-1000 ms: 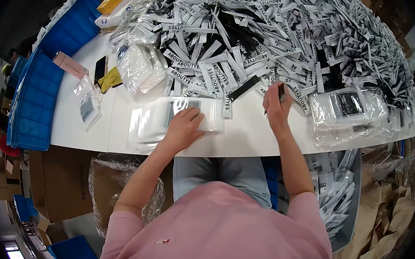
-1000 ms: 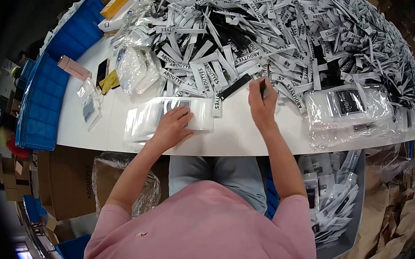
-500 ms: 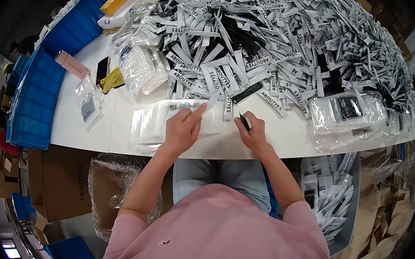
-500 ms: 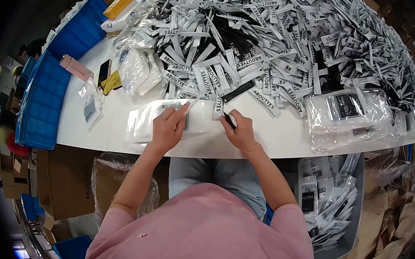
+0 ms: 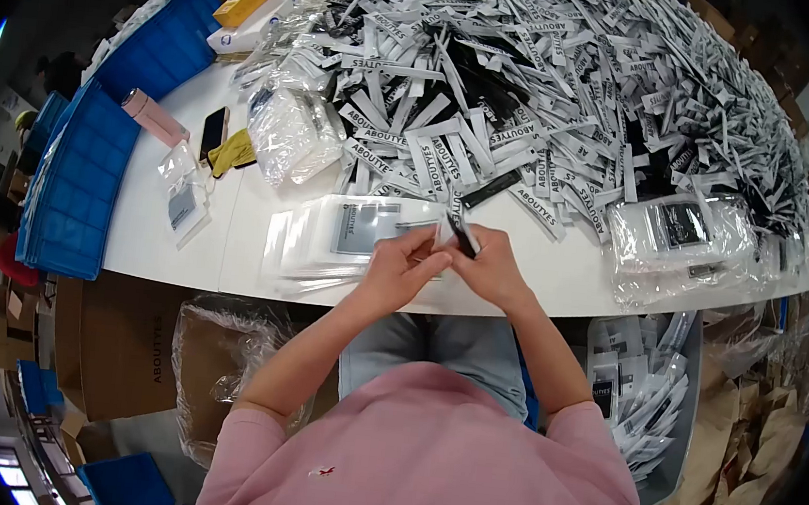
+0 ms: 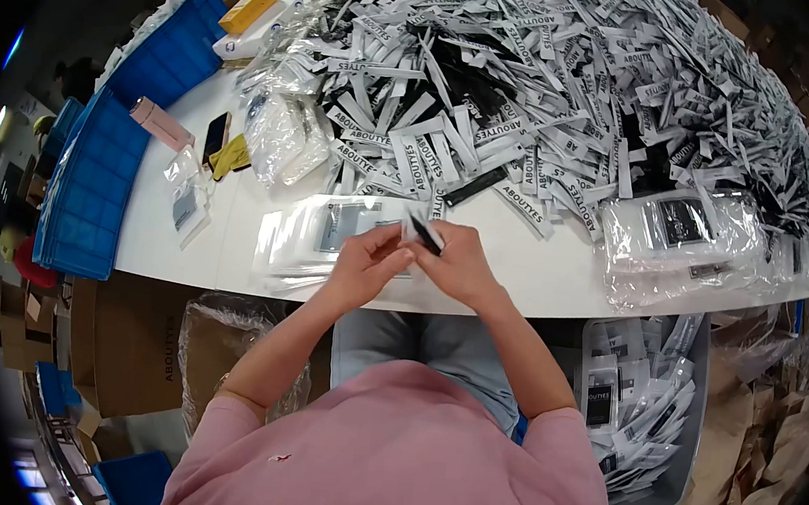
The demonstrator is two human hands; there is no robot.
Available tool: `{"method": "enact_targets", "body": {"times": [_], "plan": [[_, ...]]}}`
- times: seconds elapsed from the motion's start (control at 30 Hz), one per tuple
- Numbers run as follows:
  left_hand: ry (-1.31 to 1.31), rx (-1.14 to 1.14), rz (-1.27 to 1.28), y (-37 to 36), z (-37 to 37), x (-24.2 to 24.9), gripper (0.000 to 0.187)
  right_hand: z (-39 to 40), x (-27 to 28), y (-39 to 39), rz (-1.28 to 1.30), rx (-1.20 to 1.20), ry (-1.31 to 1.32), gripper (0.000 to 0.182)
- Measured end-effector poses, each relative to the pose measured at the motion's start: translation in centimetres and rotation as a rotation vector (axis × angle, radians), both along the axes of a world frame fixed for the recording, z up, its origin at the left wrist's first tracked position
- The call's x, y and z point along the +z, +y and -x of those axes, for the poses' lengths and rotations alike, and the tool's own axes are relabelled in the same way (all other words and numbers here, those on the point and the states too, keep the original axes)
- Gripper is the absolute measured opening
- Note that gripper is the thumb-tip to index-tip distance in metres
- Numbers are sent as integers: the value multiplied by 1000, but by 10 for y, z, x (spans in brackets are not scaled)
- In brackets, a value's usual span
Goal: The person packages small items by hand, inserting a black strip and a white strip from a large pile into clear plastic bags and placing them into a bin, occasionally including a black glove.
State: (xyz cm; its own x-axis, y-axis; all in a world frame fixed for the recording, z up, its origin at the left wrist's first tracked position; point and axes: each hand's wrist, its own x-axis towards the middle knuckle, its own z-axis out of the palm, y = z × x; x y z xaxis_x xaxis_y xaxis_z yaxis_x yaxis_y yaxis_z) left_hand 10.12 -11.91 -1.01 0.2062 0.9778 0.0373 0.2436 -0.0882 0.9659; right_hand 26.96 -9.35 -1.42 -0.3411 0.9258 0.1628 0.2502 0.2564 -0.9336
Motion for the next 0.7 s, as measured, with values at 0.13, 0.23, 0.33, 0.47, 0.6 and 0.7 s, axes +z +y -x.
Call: {"method": "enact_targets", "body": {"times": [0.13, 0.23, 0.33, 0.47, 0.6, 0.7], "plan": [[-485, 32, 334, 10, 3, 12, 25, 16, 1, 0, -239, -41, -12, 19], [-580, 40, 376, 12, 4, 10, 15, 13, 2, 4, -17, 7, 137, 22], [-99, 55, -4, 21, 1, -14, 18, 20, 8, 9, -459, -129, -218, 18], [73, 61, 75, 24, 5, 10, 18, 14, 16, 3, -528, -53, -412, 16], [3, 127, -78, 44, 13, -14, 14, 18, 16, -9, -625, 41, -385, 23], [107, 100, -26, 45, 10, 8, 21, 23, 16, -6, -558, -70, -130, 20]]}}
